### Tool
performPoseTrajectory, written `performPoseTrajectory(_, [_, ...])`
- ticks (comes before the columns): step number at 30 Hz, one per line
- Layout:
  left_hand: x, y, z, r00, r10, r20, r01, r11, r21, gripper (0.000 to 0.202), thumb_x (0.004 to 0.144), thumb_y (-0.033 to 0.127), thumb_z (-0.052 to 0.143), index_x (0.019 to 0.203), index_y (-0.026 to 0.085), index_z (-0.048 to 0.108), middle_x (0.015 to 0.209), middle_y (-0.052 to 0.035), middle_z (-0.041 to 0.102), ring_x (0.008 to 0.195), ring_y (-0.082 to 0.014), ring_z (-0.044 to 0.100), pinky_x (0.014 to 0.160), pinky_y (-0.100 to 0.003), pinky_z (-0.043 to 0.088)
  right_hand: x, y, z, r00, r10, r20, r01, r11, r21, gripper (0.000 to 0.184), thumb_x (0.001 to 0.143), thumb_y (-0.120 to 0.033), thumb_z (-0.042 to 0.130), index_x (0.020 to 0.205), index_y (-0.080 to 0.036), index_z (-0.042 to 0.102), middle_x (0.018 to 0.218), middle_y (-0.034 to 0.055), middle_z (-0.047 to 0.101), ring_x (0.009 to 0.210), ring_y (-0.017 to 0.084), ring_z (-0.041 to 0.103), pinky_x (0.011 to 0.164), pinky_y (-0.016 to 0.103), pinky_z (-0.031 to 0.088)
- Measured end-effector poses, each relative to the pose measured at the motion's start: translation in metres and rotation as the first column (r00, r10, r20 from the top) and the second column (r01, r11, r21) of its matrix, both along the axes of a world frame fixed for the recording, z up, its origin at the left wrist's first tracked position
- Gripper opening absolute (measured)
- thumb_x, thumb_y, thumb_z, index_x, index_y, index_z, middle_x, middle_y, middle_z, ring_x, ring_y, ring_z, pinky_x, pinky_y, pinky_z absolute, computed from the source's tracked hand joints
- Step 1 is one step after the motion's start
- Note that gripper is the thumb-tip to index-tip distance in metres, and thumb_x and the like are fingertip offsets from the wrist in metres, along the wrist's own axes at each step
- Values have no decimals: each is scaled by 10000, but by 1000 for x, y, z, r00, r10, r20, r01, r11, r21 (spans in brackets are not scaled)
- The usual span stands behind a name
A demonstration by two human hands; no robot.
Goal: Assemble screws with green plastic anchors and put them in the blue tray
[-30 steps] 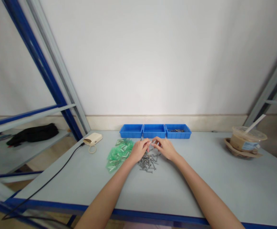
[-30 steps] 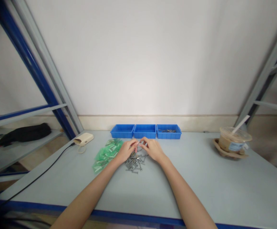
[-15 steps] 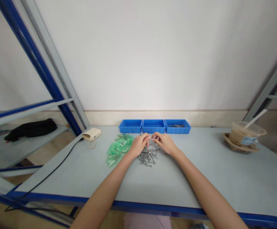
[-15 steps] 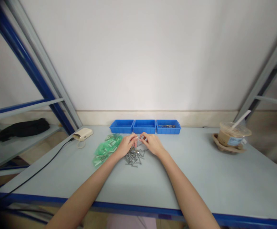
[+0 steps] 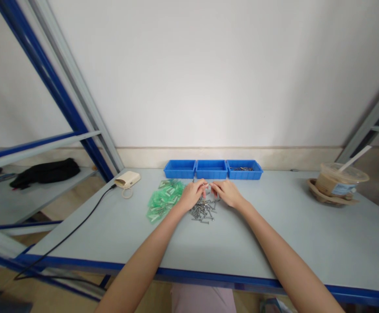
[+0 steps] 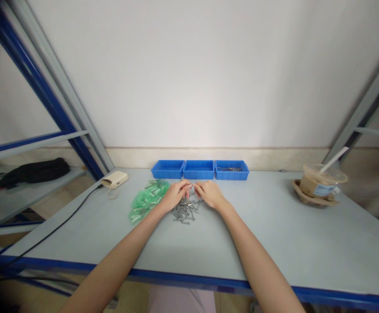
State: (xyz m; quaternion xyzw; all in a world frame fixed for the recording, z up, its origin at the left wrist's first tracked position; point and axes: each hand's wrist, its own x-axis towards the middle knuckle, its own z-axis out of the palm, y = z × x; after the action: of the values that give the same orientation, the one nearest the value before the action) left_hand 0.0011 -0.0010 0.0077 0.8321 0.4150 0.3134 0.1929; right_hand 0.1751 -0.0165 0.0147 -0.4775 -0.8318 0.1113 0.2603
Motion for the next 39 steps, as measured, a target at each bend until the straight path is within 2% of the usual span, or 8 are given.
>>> performPoseTrajectory(7, [-2, -1, -1, 999, -23, 47, 23, 1000, -3, 316, 896, 330, 330, 696, 180, 524, 574, 28, 595, 554, -122, 541, 604, -212, 378, 2, 3, -3, 996, -10, -94, 13, 999, 33, 270, 890, -401, 391, 1002, -220, 556, 746, -12, 642, 604, 118, 533, 585, 203, 308])
performPoseTrajectory(13, [-1, 1, -3, 998, -44, 55, 46, 998, -37, 284, 892, 327, 337, 749, 187, 538, 580, 32, 608, 537, -121, 543, 585, -211, 378, 1, 2, -1, 997, -4, -78, 7, 999, 47, 341, 919, -354, 332, 761, -199, 592, 648, -13, 616, 585, 111, 523, 572, 207, 289])
performPoseTrajectory(20, [-1, 1, -3, 999, -9, 53, 11, 1000, -28, 330, 895, 349, 327, 695, 181, 528, 562, 30, 603, 537, -119, 538, 585, -212, 381, 0, 3, -3, 995, -12, -103, 18, 998, 64, 245, 866, -405, 441, 999, -230, 550, 757, -17, 642, 616, 118, 543, 576, 205, 310])
performPoseTrajectory(27, [0, 2, -4, 998, 44, 51, -41, 997, -72, 486, 912, 432, 228, 637, 173, 533, 545, 15, 606, 534, -127, 551, 598, -229, 391, 2, 5, -1, 994, -106, -31, 109, 988, 105, 341, 913, -380, 337, 783, -212, 604, 661, -8, 632, 606, 120, 545, 565, 213, 283])
performPoseTrajectory(30, [-4, 5, -1, 992, 116, -41, -115, 993, 36, 439, 910, 420, 271, 660, 178, 538, 599, 9, 606, 613, -140, 561, 652, -241, 382, 17, 15, 0, 937, -347, -42, 349, 920, 177, 388, 911, -409, 311, 801, -209, 625, 709, 26, 642, 651, 140, 550, 571, 231, 277])
performPoseTrajectory(33, [-11, 8, -1, 970, 203, -133, -175, 964, 198, 307, 889, 389, 371, 743, 182, 545, 746, -8, 606, 741, -158, 548, 712, -259, 368, 45, 32, -4, 794, -597, -114, 603, 751, 269, 442, 911, -407, 282, 825, -176, 649, 761, 85, 634, 739, 179, 533, 640, 265, 301])
performPoseTrajectory(36, [-17, 10, -4, 941, 243, -236, -173, 943, 285, 206, 858, 373, 453, 838, 190, 545, 886, -24, 579, 868, -182, 511, 773, -290, 349, 70, 45, -13, 702, -693, -162, 698, 627, 346, 396, 900, -382, 322, 884, -185, 664, 1010, 123, 595, 953, 245, 465, 790, 363, 285])
performPoseTrajectory(39, [-18, 11, -6, 920, 249, -303, -160, 943, 292, 178, 847, 361, 481, 863, 195, 542, 923, -23, 560, 912, -192, 488, 791, -307, 334, 72, 45, -17, 700, -694, -168, 694, 608, 385, 326, 894, -359, 359, 1043, -229, 619, 1207, 113, 488, 1076, 270, 379, 866, 429, 225])
